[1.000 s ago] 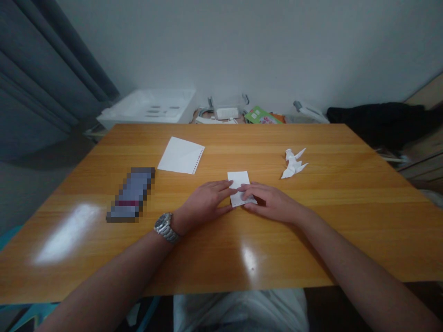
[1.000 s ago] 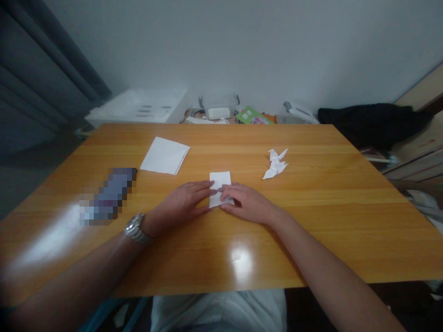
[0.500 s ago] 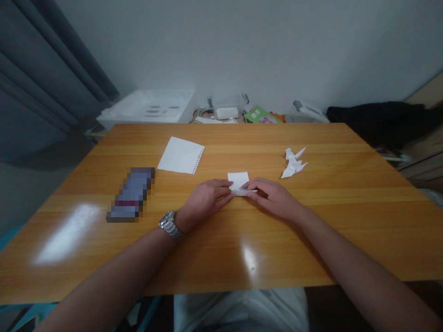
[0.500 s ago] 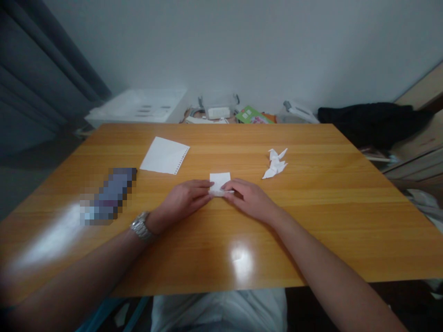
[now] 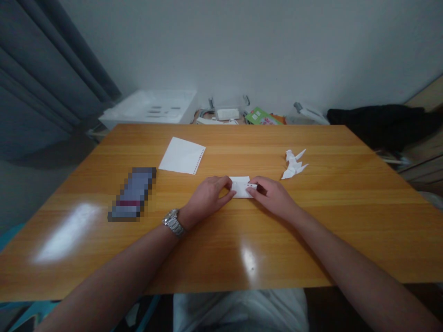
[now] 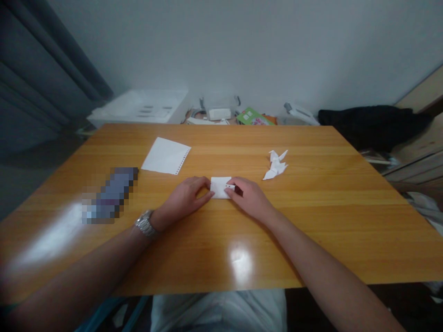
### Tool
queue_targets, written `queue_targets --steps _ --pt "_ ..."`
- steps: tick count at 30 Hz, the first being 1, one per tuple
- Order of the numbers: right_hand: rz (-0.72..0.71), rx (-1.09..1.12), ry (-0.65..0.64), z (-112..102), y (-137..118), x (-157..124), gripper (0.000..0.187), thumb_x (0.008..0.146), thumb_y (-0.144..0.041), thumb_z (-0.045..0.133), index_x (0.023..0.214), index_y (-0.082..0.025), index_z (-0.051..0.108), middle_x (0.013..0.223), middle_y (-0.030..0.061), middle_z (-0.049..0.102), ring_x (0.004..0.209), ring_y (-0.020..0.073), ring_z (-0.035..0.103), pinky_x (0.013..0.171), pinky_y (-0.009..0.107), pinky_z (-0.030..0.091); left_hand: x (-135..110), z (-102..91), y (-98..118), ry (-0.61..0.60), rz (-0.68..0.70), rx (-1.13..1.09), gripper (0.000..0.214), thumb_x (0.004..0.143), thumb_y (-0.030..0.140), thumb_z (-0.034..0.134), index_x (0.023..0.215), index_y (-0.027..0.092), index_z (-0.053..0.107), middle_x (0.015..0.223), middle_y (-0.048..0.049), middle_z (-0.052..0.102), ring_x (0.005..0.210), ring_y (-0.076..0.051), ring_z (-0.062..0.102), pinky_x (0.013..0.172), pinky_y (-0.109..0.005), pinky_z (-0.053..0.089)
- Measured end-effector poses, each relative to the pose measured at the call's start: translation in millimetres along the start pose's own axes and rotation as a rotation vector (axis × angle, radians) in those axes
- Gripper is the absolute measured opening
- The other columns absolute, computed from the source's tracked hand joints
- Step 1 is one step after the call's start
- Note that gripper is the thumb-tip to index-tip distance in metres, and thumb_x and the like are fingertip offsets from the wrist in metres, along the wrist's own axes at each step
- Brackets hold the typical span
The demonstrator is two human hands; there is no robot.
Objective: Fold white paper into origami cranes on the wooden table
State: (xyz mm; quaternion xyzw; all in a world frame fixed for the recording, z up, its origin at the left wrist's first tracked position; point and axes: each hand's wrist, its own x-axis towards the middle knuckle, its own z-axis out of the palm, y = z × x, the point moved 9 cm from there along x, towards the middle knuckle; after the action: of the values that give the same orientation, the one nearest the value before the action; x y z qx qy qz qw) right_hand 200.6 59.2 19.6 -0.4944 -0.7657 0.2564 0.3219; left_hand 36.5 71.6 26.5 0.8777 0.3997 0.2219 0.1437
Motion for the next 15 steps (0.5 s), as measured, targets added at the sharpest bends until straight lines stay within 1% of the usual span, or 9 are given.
queue_targets --steps 2,4,8,12,15 --pt "0.011 -0.002 0.019 -0.2 1.4 1.8 0.016 0.097 -0.035 0.059 0.097 -0.021 0.067 0.09 0.0036 0.07 0.081 0.0197 0.063 0.074 0.031 0.045 1.4 2.1 -2.3 0.008 -0.008 -0.02 0.018 0.097 0.036 0.062 0.104 0.02 0.059 0.094 -0.004 0.067 0.087 -0.022 0.063 0.081 -0.035 0.05" --pt "0.025 -0.001 0.026 0.3 2.7 3.2 0.017 0.096 -0.035 0.059 0.095 -0.02 0.067 0.089 0.0037 0.07 0.08 0.02 0.063 0.073 0.031 0.045 3.0 3.3 -1.1 0.014 0.023 -0.039 0.019 0.097 0.035 0.062 0.105 0.019 0.06 0.101 -0.0059 0.067 0.093 -0.022 0.063 0.085 -0.036 0.05" --pt "0.065 0.049 0.032 1.0 7.0 4.3 0.018 0.095 -0.036 0.059 0.095 -0.02 0.067 0.09 0.004 0.071 0.077 0.0198 0.063 0.071 0.031 0.046 4.2 4.2 4.3 0.01 0.118 -0.062 0.021 0.094 0.038 0.067 0.095 0.018 0.066 0.115 -0.0088 0.064 0.104 -0.023 0.062 0.095 -0.038 0.05" --pt "0.104 0.09 0.036 1.5 13.2 5.2 0.019 0.094 -0.037 0.06 0.097 -0.02 0.067 0.088 0.004 0.072 0.073 0.0189 0.063 0.068 0.03 0.046 4.0 4.8 1.1 0.016 0.114 -0.064 0.016 0.093 0.035 0.069 0.092 0.019 0.069 0.116 -0.0081 0.064 0.106 -0.024 0.062 0.097 -0.04 0.05" --pt "0.114 0.091 0.039 2.9 17.2 7.3 0.018 0.094 -0.037 0.06 0.095 -0.02 0.067 0.083 0.0023 0.071 0.07 0.018 0.062 0.065 0.029 0.045 4.2 6.1 -1.8 0.031 0.101 -0.079 0.015 0.093 0.031 0.069 0.086 0.018 0.068 0.115 -0.0081 0.065 0.106 -0.024 0.062 0.098 -0.041 0.05"
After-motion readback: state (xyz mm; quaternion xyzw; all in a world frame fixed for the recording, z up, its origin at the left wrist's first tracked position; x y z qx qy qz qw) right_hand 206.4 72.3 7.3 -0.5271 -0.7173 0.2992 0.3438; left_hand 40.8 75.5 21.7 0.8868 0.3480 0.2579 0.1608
